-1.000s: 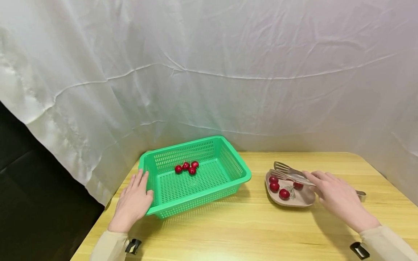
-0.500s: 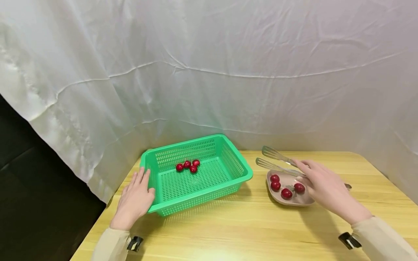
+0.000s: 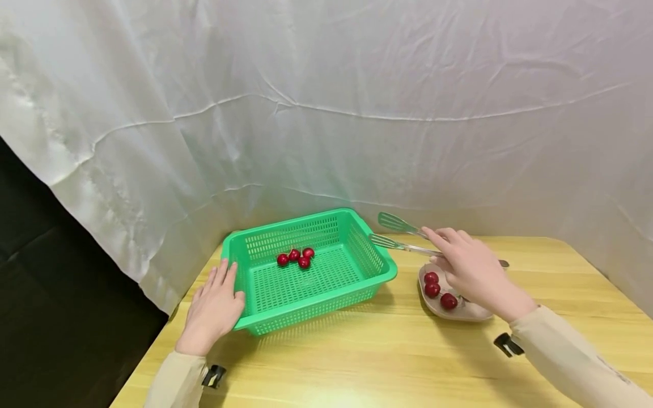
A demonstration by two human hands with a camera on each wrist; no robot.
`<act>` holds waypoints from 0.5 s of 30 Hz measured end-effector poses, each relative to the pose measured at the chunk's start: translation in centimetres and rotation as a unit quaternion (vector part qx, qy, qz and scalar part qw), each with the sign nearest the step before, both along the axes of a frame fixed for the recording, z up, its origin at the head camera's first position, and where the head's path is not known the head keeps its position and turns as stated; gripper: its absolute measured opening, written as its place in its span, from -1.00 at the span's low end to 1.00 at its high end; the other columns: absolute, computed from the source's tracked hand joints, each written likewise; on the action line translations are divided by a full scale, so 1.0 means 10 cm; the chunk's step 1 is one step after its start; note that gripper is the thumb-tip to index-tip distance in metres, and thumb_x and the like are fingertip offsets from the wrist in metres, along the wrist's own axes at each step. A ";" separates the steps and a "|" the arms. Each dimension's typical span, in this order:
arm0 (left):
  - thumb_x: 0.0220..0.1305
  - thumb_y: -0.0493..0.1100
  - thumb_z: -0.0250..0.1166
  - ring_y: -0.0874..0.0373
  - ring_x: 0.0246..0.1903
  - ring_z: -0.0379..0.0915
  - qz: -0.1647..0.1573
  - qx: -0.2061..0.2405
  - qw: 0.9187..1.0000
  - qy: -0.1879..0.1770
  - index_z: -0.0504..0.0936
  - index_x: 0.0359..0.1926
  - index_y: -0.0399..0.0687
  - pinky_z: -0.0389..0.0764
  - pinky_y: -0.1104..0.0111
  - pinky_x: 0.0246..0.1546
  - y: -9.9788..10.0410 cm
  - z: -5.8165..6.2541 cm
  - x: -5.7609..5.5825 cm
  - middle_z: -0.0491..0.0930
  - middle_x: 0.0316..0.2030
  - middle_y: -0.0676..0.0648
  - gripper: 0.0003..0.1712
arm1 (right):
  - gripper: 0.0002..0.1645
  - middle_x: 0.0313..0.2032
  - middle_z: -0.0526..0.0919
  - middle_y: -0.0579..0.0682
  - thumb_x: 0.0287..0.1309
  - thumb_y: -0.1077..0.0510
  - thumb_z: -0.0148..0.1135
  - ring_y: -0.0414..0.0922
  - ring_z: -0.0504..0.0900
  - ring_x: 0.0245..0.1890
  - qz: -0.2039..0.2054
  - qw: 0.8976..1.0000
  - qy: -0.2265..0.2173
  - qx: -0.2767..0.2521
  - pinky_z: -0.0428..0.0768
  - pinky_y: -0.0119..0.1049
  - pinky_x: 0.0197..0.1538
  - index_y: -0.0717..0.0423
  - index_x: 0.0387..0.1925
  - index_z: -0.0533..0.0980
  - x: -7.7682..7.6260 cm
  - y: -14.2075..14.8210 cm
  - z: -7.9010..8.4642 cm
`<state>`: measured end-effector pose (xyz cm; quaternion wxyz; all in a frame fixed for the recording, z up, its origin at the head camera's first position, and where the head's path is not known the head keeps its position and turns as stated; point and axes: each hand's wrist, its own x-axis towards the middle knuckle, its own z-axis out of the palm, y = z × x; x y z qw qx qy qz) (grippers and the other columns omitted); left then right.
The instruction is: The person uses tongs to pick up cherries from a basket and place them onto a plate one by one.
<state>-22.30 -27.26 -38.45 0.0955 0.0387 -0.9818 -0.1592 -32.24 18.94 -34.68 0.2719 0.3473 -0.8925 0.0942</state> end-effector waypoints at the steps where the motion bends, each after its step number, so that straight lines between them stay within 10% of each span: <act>1: 0.44 -0.11 -0.15 -0.36 0.46 -0.31 0.000 0.000 1.000 -0.001 -0.02 0.53 -0.29 -0.11 -0.32 0.30 0.00 0.00 0.00 -0.19 0.52 -0.32 -0.28 | -0.22 0.06 0.55 0.16 0.18 0.24 0.31 0.15 0.54 -0.03 0.004 1.000 -0.002 0.002 0.55 0.11 -0.13 0.14 0.42 0.29 -0.02 -0.05 0.01; 15: 0.45 -0.11 -0.15 -0.35 0.46 -0.32 0.000 -0.004 1.000 -0.008 -0.03 0.53 -0.26 -0.15 -0.33 0.30 0.00 0.01 0.00 -0.19 0.52 -0.32 -0.28 | -0.27 0.12 0.52 0.17 0.26 0.15 0.29 0.13 0.52 0.03 0.021 0.998 -0.050 0.039 0.56 0.03 -0.08 0.18 0.42 0.29 -0.23 -0.71 0.05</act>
